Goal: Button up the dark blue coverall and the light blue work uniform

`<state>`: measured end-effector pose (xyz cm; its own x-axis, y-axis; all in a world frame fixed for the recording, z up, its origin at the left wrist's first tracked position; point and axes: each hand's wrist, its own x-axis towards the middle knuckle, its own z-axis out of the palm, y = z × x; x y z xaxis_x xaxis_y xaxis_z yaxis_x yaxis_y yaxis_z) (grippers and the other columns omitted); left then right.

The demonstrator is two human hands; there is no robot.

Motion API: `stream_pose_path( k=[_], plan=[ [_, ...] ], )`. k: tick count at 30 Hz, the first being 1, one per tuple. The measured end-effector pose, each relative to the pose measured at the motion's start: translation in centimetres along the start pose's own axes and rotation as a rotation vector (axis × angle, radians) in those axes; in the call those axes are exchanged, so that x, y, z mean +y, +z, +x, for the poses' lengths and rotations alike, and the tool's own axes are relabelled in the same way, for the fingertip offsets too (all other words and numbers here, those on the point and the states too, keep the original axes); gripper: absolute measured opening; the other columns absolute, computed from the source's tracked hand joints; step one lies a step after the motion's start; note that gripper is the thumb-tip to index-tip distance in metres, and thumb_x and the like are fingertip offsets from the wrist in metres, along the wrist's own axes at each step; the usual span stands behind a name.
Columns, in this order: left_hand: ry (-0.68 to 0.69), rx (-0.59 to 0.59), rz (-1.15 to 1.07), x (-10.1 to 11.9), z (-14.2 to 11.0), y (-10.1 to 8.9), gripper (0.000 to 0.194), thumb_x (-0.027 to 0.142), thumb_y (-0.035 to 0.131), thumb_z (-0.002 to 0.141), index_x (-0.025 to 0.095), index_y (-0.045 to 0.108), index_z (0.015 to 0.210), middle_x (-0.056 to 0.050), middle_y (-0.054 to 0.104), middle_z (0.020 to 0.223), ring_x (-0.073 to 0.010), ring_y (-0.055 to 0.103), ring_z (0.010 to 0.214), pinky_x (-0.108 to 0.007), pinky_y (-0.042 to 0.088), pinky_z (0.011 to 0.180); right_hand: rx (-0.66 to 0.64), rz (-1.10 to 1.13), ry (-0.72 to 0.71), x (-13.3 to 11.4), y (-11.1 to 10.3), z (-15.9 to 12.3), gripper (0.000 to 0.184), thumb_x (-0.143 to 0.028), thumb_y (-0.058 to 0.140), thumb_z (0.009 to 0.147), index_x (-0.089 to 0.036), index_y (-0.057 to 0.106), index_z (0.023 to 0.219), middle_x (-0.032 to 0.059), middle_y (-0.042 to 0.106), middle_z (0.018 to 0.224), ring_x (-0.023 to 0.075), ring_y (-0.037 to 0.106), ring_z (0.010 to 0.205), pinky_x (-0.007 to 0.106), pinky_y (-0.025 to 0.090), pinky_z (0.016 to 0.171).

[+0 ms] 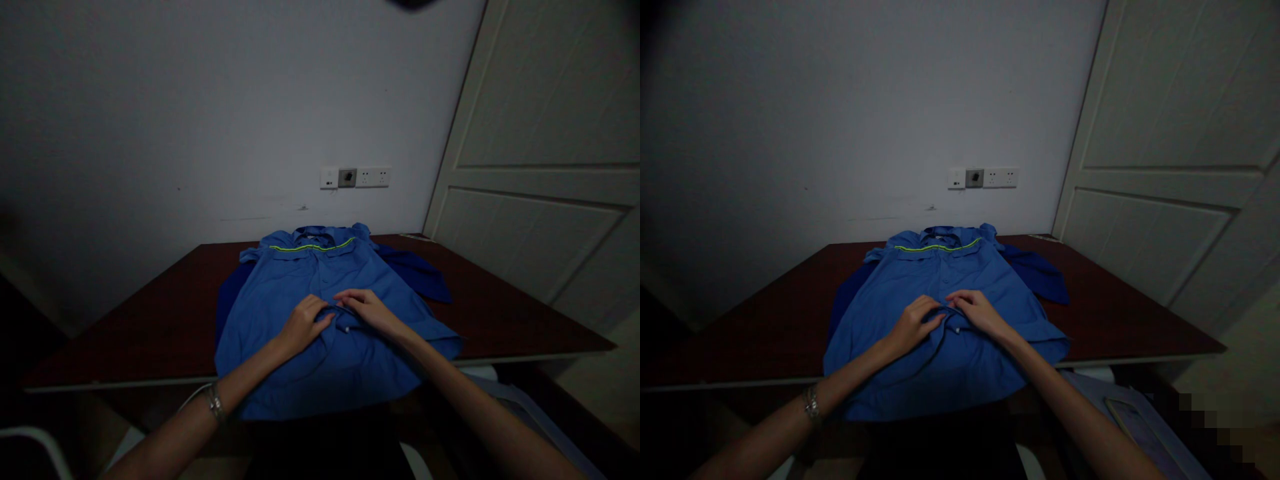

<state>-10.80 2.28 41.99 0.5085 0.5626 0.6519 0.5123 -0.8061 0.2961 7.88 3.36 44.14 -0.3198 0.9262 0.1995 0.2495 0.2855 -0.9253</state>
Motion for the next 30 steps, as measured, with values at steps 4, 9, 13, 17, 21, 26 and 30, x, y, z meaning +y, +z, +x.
stream_pose_path(
  k=[4, 9, 13, 17, 21, 26, 30],
  plan=[
    [-0.001, -0.018, -0.021, -0.1, 0.0, 0.1, 0.018, 0.027, 0.049, 0.084, 0.015, 0.058, 0.095, -0.007, 0.061, 0.09, -0.0168, 0.054, 0.088, -0.032, 0.045, 0.08, -0.007, 0.009, -0.022, 0.5, 0.2, 0.2, 0.03, -0.025, 0.057, 0.066, -0.012, 0.063, 0.092, 0.0035, 0.066, 0.074, 0.0154, 0.06, 0.072, 0.028, 0.046, 0.071],
    [0.055, -0.053, 0.051, 0.0, 0.1, -0.1, 0.017, 0.026, 0.046, 0.086, 0.014, 0.057, 0.091, -0.007, 0.06, 0.085, -0.0171, 0.054, 0.084, -0.032, 0.046, 0.076, -0.018, 0.059, 0.04, 0.8, 0.3, 0.4, 0.032, -0.02, 0.062, 0.06, -0.012, 0.061, 0.091, 0.0017, 0.064, 0.07, 0.0123, 0.059, 0.062, 0.026, 0.046, 0.064],
    [0.161, -0.049, 0.156, -0.1, 0.0, -0.3, 0.018, 0.026, 0.044, 0.087, 0.013, 0.056, 0.089, -0.008, 0.059, 0.083, -0.0172, 0.054, 0.082, -0.033, 0.047, 0.074, -0.045, 0.091, 0.08, 0.6, 0.2, 0.4, 0.034, -0.024, 0.067, 0.058, -0.012, 0.061, 0.089, 0.0014, 0.064, 0.07, 0.0112, 0.058, 0.06, 0.025, 0.045, 0.06],
    [0.253, -0.03, 0.266, -0.2, -0.1, -0.2, 0.019, 0.024, 0.042, 0.088, 0.011, 0.056, 0.088, -0.01, 0.059, 0.084, -0.0181, 0.054, 0.085, -0.034, 0.047, 0.076, -0.063, 0.108, 0.09, 0.4, 0.2, 0.3, 0.035, -0.024, 0.07, 0.055, -0.011, 0.062, 0.086, 0.0016, 0.064, 0.069, 0.0111, 0.057, 0.061, 0.025, 0.045, 0.062],
    [0.315, -0.029, 0.338, -0.2, -0.2, -0.1, 0.019, 0.021, 0.04, 0.088, 0.011, 0.056, 0.086, -0.01, 0.06, 0.082, -0.0184, 0.055, 0.086, -0.034, 0.048, 0.076, -0.111, 0.148, 0.115, 0.4, 0.1, 0.2, 0.033, -0.02, 0.069, 0.052, -0.01, 0.062, 0.084, 0.0008, 0.063, 0.067, 0.011, 0.058, 0.061, 0.025, 0.045, 0.062],
    [0.401, -0.045, 0.355, -0.1, -0.3, -0.1, 0.02, 0.017, 0.037, 0.088, 0.011, 0.056, 0.084, -0.01, 0.061, 0.081, -0.0174, 0.056, 0.085, -0.035, 0.049, 0.077, -0.234, -0.04, 0.032, -0.3, -0.4, 0.5, 0.029, -0.015, 0.064, 0.057, -0.011, 0.062, 0.085, 0.001, 0.063, 0.066, 0.0108, 0.056, 0.058, 0.022, 0.042, 0.055],
    [0.355, -0.065, 0.264, 0.3, -0.4, -0.1, 0.019, 0.016, 0.039, 0.087, 0.011, 0.057, 0.083, -0.011, 0.061, 0.081, -0.0181, 0.056, 0.085, -0.036, 0.048, 0.077, -0.329, -0.35, -0.128, -1.9, -0.7, 1.0, 0.029, -0.011, 0.061, 0.06, -0.014, 0.062, 0.089, 0.0002, 0.064, 0.067, 0.0115, 0.056, 0.057, 0.021, 0.039, 0.053]
  ],
)
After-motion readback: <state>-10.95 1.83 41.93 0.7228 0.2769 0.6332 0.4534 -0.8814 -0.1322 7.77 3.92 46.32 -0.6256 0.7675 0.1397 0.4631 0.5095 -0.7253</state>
